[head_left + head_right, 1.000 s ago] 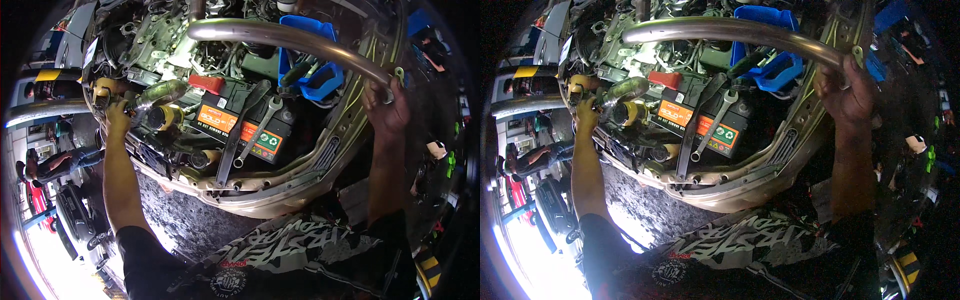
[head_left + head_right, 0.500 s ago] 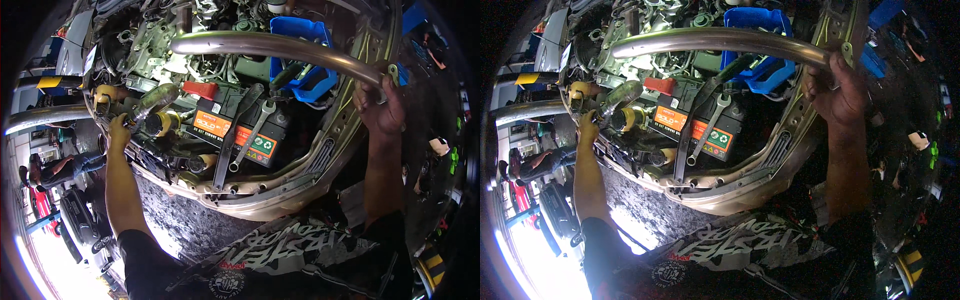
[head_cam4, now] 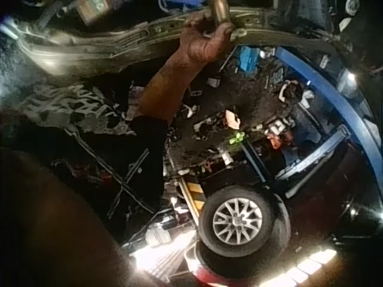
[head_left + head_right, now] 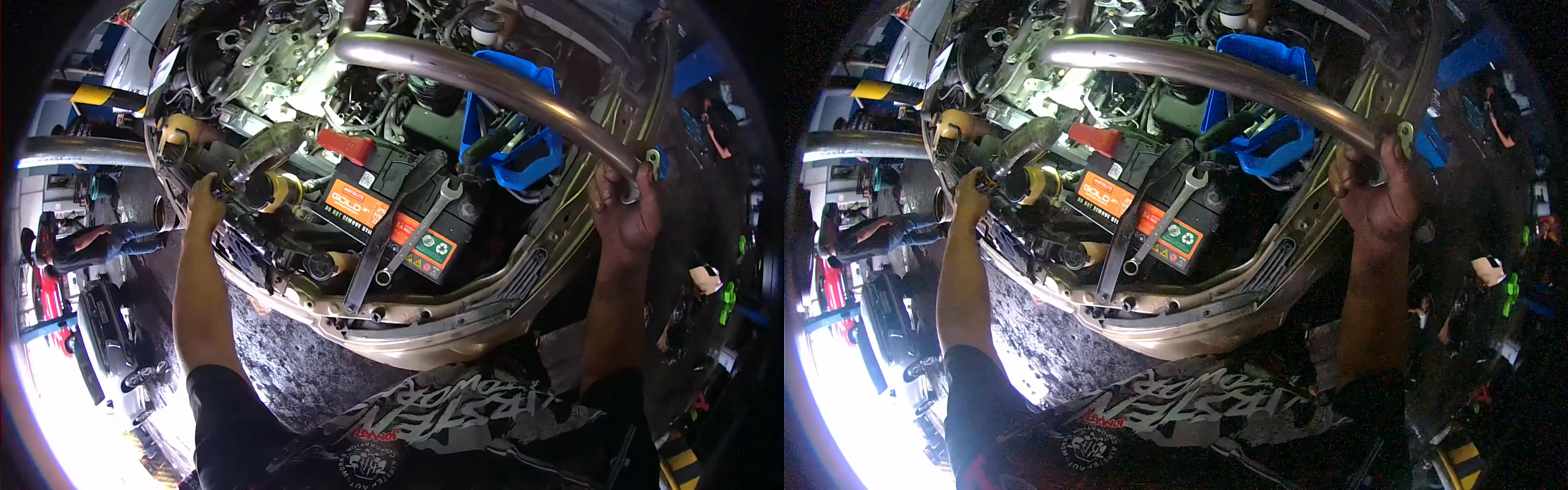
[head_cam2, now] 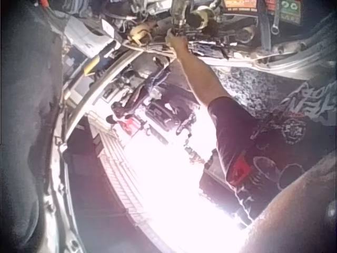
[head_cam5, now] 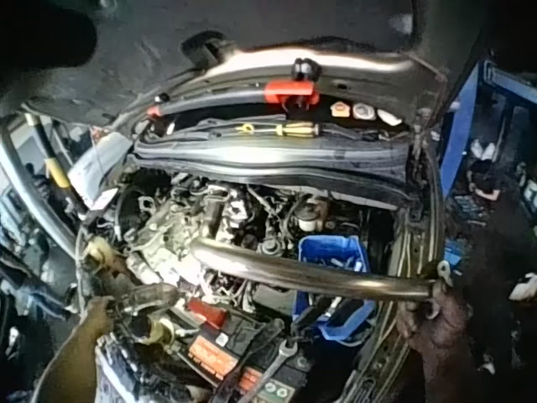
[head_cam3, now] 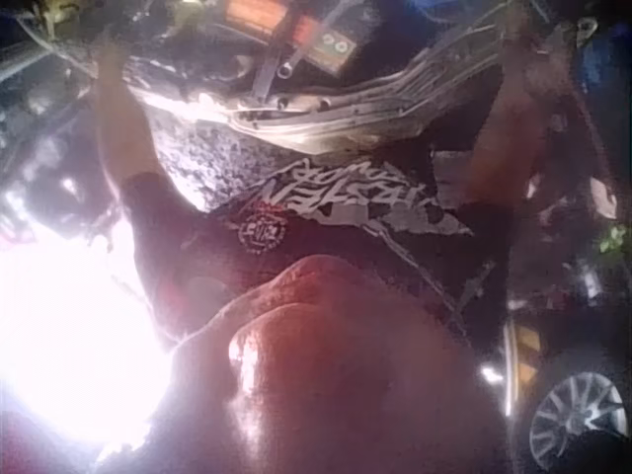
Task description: The person unfastens engine components using a wrench, blows air through a metal pipe with an air nozzle, wipes the pipe with a cloth, and searches through a hardware container.
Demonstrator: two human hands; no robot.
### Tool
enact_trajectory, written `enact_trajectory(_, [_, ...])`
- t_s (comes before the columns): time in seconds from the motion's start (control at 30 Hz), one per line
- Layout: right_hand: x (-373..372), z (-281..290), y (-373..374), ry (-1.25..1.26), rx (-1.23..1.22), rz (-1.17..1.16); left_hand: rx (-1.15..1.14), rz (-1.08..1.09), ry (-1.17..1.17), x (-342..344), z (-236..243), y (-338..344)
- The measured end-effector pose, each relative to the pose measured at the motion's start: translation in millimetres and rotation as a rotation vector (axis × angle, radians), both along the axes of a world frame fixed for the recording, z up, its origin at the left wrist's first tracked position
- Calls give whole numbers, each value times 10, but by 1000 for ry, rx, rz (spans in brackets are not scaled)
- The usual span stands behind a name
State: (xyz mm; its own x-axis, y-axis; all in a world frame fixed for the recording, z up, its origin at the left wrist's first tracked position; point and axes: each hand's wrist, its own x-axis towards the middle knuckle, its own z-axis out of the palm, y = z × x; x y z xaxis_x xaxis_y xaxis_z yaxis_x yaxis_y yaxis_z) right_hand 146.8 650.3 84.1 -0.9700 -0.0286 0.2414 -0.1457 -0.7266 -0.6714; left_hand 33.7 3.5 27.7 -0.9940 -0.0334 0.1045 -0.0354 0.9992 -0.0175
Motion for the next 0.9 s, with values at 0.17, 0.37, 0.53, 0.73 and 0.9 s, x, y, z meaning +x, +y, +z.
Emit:
enact_trajectory(0.17, [-6,-12,11,-52,-14,-59,-38,28,61,93,65,91])
enact_trajectory(0.37, [-11,18,-26,-64,-23,-46,-62,70,68,221,223,116])
enact_trajectory(0.53, [-19,55,-50,-123,22,-109,-17,140,123,479,509,260])
enact_trajectory(0.73, [38,-17,-17,-275,185,-66,578,17,436,1220,795,1194])
enact_trajectory(0.9, [224,-74,-218,-131,191,196,1883,46,62,2090,668,2687])
